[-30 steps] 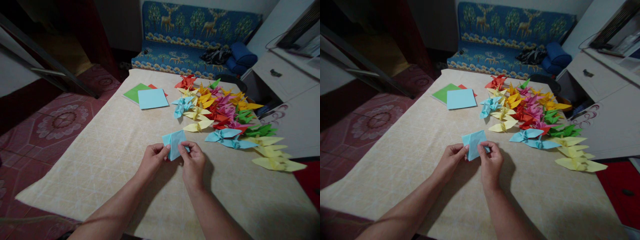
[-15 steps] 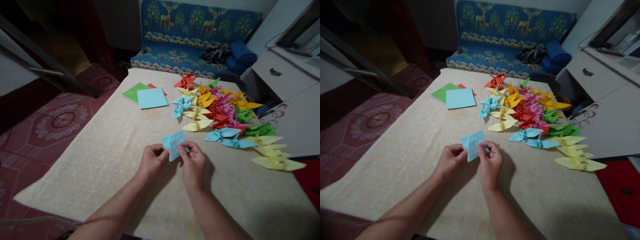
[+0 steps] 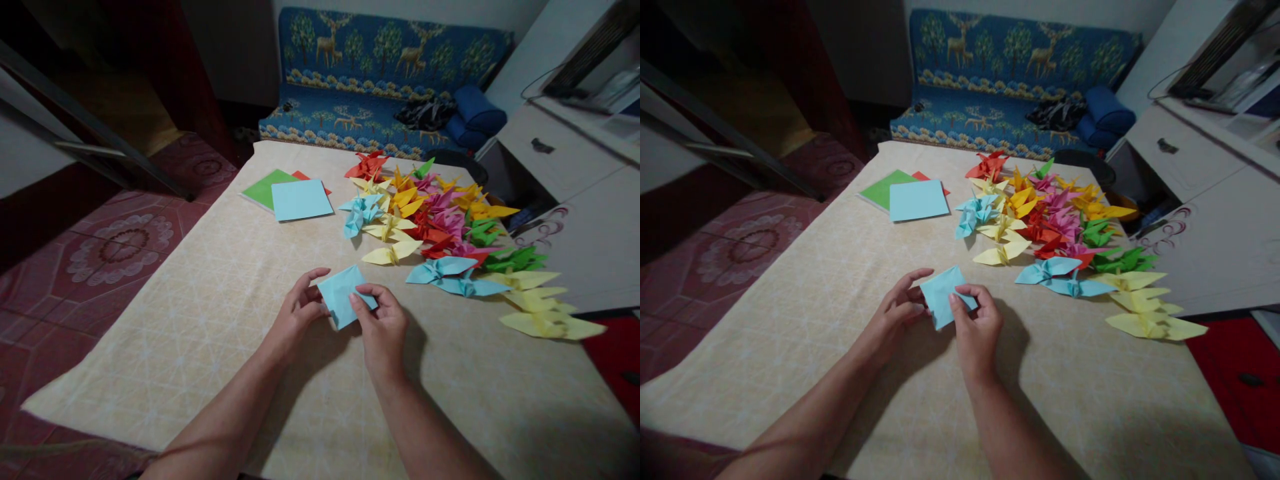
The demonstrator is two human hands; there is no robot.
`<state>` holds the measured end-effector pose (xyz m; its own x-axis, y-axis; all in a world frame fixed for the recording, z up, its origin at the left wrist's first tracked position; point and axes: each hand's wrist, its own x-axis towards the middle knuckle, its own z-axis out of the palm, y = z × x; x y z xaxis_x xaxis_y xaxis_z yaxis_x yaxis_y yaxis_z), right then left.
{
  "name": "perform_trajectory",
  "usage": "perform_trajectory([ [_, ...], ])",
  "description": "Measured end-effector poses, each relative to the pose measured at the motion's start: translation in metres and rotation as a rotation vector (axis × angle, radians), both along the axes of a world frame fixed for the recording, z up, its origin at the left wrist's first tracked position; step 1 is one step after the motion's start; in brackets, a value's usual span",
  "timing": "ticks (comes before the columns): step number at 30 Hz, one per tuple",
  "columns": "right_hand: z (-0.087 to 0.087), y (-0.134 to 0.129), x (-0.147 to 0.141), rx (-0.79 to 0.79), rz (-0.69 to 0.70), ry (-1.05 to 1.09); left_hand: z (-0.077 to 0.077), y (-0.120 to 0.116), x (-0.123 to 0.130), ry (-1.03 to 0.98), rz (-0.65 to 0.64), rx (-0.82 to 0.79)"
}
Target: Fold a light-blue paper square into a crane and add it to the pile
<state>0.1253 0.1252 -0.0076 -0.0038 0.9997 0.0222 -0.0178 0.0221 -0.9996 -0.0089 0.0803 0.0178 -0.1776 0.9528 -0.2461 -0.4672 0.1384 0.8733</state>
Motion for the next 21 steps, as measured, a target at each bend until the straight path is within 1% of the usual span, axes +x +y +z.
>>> perform_trajectory([
  [2,0.001,-0.001,0.0,0.013,0.017,-0.038,0.002,0.0,0.0,0.025,0.025,0.002],
  [4,0.001,-0.001,0.0,0.022,0.03,-0.055,0.001,0.001,0.001,0.112,0.033,0.012],
  [6,0.002,-0.001,0.0,0.013,0.044,-0.057,-0.002,0.003,0.002,0.182,0.033,0.011],
  [8,0.003,-0.002,0.0,-0.008,0.064,-0.047,-0.006,0.004,0.001,0.187,0.046,-0.01],
  [13,0.004,-0.002,0.003,-0.022,0.137,0.031,-0.013,0.005,-0.005,0.044,0.068,-0.074],
  [18,0.006,-0.001,0.006,-0.033,0.277,0.169,-0.009,0.006,-0.008,-0.092,0.064,-0.085],
  [21,0.01,-0.001,0.006,-0.045,0.32,0.22,-0.006,0.005,-0.008,-0.159,0.034,-0.065],
])
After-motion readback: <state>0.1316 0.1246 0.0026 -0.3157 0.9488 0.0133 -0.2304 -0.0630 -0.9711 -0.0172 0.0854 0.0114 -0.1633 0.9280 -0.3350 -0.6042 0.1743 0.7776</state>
